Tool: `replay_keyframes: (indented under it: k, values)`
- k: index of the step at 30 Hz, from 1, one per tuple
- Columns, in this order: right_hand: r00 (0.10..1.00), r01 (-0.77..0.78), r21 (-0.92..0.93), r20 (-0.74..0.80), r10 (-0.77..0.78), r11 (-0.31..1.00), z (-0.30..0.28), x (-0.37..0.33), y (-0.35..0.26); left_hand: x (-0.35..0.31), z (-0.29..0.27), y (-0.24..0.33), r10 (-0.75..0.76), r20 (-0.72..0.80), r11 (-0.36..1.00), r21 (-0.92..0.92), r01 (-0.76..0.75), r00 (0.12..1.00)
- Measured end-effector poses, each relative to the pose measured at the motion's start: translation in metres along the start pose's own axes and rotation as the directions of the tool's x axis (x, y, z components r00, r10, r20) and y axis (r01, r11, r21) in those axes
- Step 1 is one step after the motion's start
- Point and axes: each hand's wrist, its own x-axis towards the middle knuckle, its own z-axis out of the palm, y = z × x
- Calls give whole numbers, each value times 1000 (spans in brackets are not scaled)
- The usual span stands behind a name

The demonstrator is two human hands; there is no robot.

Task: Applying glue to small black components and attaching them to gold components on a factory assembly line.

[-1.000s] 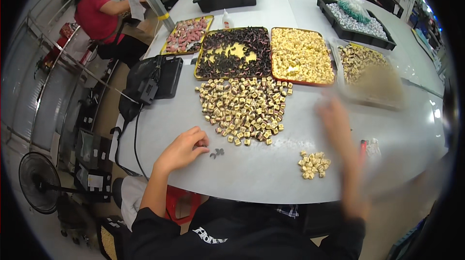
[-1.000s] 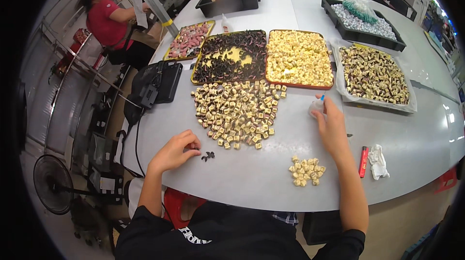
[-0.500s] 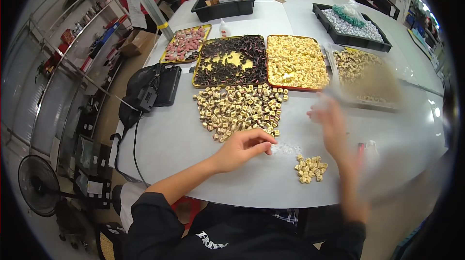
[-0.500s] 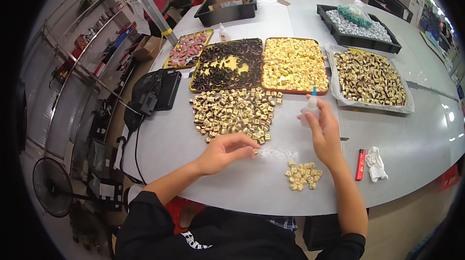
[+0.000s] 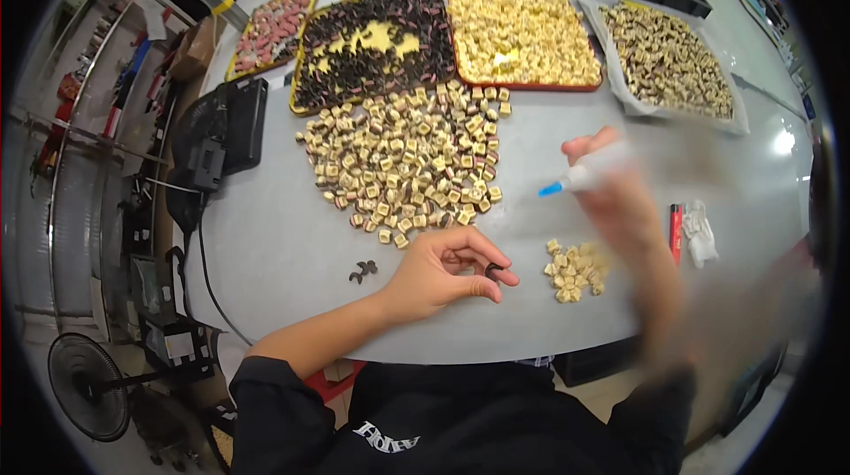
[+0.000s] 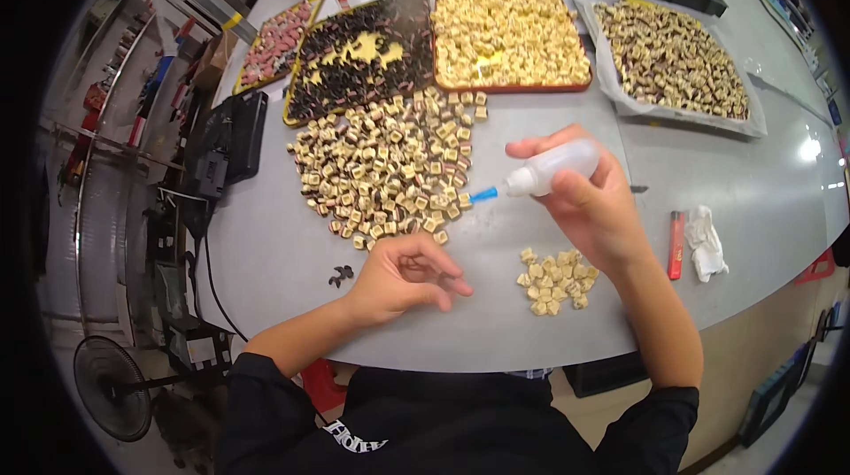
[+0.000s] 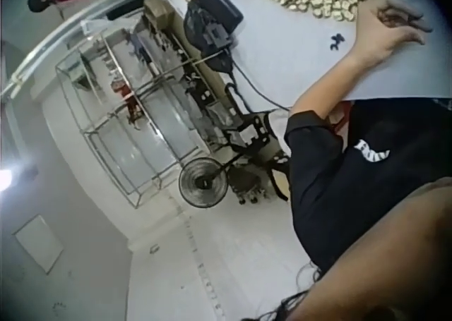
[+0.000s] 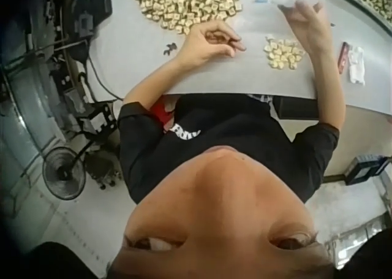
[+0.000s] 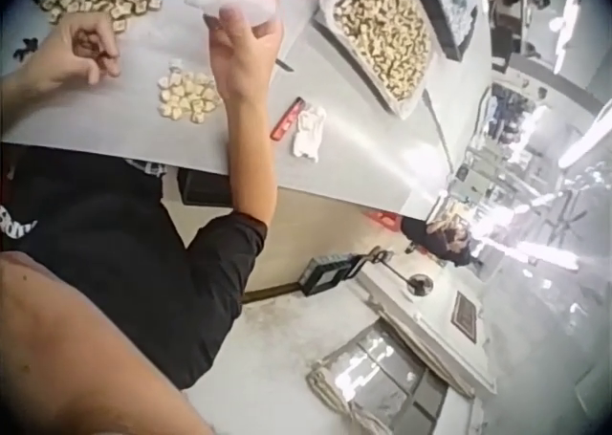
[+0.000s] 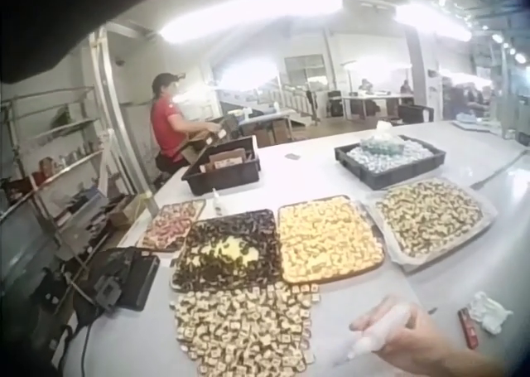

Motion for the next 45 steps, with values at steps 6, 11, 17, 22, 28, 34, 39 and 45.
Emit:
replay_keyframes:
  k: [6, 11, 17, 22, 28, 34, 39, 45]
  values:
    - [999, -37, -16, 17, 37, 999, 5, -4, 5, 3, -5, -18, 121, 7, 993, -1, -121, 993]
    - [997, 10, -188, 80, 6, 982, 15, -11, 6, 7, -1, -21, 193, -29, 979, 73, -191, 981]
    - [986, 29, -381, 165, 37, 924, 19, -17, 1, 6, 1, -23, 181, -10, 974, 142, -177, 983]
    - [985, -17, -404, 150, 85, 915, 25, -20, 1, 5, 2, -23, 185, -7, 971, 159, -181, 983]
    - [980, -78, -413, 134, 145, 907, 28, -20, -1, 6, 0, -25, 192, -2, 968, 166, -189, 981]
    - [985, -20, -421, 150, 91, 907, 28, -21, 6, 7, -1, -26, 222, 24, 955, 195, -222, 975]
    - [983, 7, -456, 166, 77, 890, 26, -21, 7, 8, -1, -25, 238, 25, 948, 210, -238, 971]
    - [977, -85, -493, 128, 170, 866, 28, -21, -1, 8, 0, -26, 237, 24, 954, 185, -238, 971]
